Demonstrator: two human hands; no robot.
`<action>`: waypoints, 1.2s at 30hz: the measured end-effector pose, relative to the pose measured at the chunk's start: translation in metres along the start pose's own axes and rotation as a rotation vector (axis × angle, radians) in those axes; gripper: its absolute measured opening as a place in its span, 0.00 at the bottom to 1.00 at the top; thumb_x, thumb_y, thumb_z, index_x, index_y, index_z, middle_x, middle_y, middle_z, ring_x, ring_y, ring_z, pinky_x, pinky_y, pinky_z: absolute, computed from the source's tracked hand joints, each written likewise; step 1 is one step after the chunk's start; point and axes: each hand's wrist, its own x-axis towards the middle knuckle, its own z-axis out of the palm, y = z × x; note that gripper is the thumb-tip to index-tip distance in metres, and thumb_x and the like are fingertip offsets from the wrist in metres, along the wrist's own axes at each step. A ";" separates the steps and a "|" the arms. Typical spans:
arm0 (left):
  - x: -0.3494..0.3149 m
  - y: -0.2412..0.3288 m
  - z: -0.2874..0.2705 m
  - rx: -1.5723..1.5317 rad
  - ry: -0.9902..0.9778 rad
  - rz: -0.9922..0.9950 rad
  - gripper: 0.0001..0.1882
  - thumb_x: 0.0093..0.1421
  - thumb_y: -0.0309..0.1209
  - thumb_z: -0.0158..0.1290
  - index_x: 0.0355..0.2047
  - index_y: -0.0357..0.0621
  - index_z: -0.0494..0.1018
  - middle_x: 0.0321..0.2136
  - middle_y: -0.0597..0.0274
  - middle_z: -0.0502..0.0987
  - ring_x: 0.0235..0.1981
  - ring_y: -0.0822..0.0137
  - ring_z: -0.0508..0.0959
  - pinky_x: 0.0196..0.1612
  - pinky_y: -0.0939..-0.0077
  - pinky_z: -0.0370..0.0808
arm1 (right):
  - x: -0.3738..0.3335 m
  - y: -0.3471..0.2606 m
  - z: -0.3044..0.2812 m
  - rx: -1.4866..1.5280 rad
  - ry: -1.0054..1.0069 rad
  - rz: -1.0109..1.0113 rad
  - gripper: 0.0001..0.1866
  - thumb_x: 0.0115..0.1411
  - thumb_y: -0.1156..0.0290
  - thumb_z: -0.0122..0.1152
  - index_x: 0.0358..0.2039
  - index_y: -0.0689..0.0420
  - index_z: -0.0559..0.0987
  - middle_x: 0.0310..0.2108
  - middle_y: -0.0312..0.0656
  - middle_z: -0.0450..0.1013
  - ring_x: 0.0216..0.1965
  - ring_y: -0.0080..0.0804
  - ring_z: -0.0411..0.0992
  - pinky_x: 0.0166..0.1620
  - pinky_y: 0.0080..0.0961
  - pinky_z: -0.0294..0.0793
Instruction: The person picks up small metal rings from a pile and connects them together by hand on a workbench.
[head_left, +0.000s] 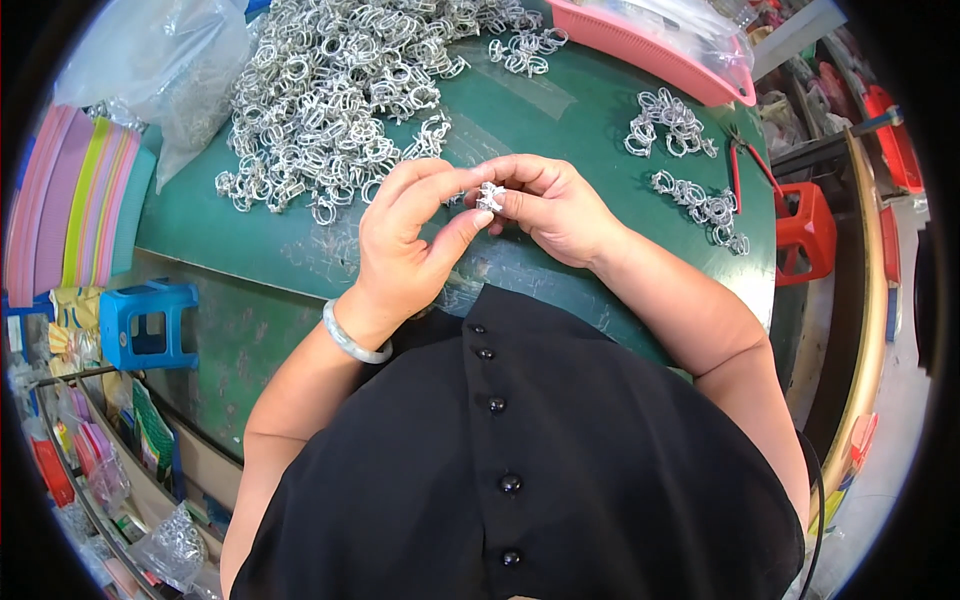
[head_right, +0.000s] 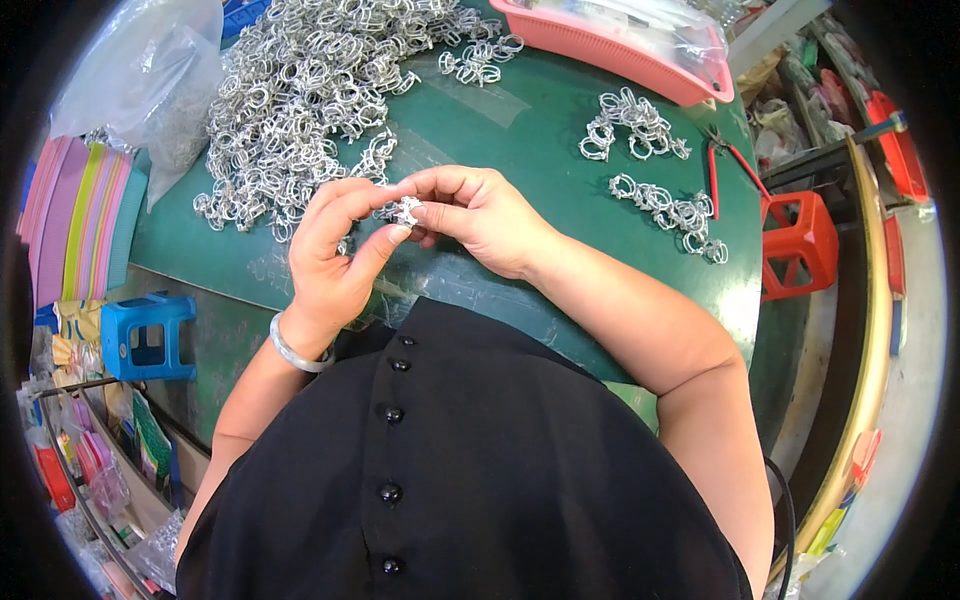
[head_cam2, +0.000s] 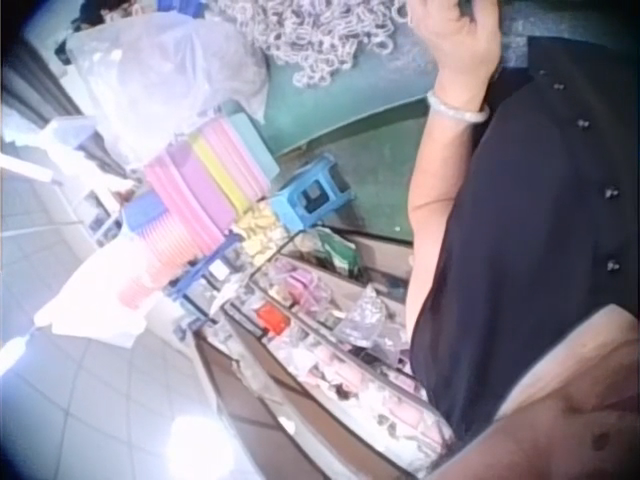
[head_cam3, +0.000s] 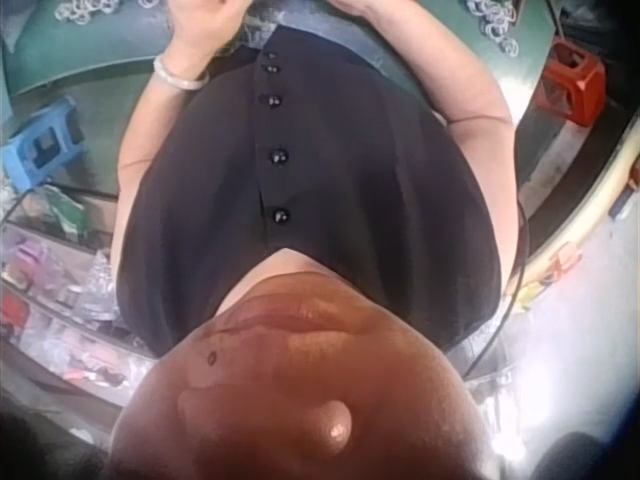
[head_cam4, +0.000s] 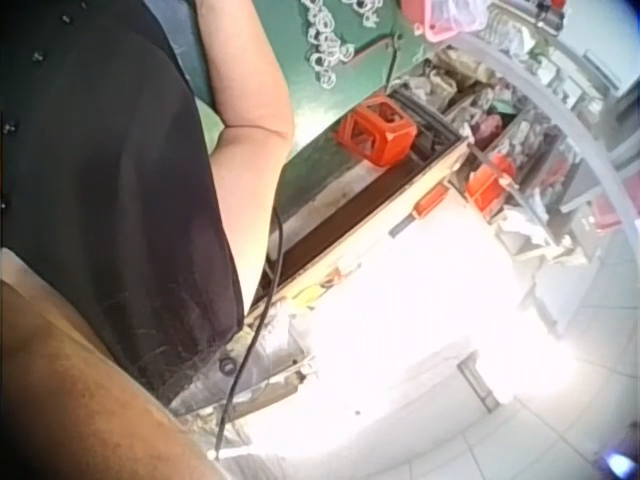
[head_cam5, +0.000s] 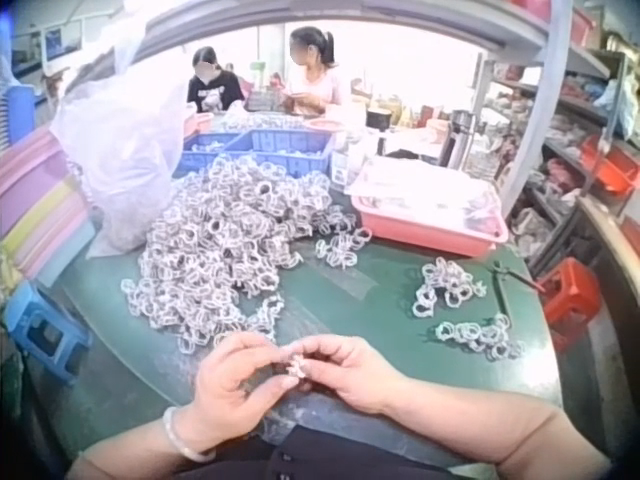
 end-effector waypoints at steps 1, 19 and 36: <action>0.001 0.002 0.001 -0.014 0.008 0.002 0.14 0.43 0.22 0.58 0.34 0.40 0.73 0.30 0.59 0.70 0.30 0.66 0.72 0.32 0.77 0.69 | 0.000 -0.001 -0.001 -0.069 0.038 -0.012 0.11 0.56 0.76 0.52 0.41 0.61 0.73 0.31 0.38 0.73 0.30 0.20 0.70 0.35 0.18 0.71; -0.005 0.001 0.004 -0.036 -0.067 -0.038 0.15 0.45 0.22 0.58 0.36 0.41 0.73 0.27 0.62 0.70 0.25 0.72 0.69 0.28 0.83 0.68 | -0.002 -0.001 0.001 -0.404 0.075 -0.132 0.11 0.56 0.78 0.52 0.40 0.63 0.73 0.33 0.35 0.72 0.33 0.15 0.68 0.37 0.14 0.69; -0.013 -0.007 -0.001 -0.631 -0.075 -0.621 0.14 0.56 0.23 0.46 0.44 0.37 0.69 0.29 0.64 0.74 0.27 0.77 0.72 0.30 0.86 0.69 | 0.000 -0.006 -0.001 -0.233 0.137 -0.023 0.11 0.54 0.73 0.56 0.37 0.62 0.75 0.25 0.33 0.72 0.24 0.16 0.66 0.29 0.12 0.67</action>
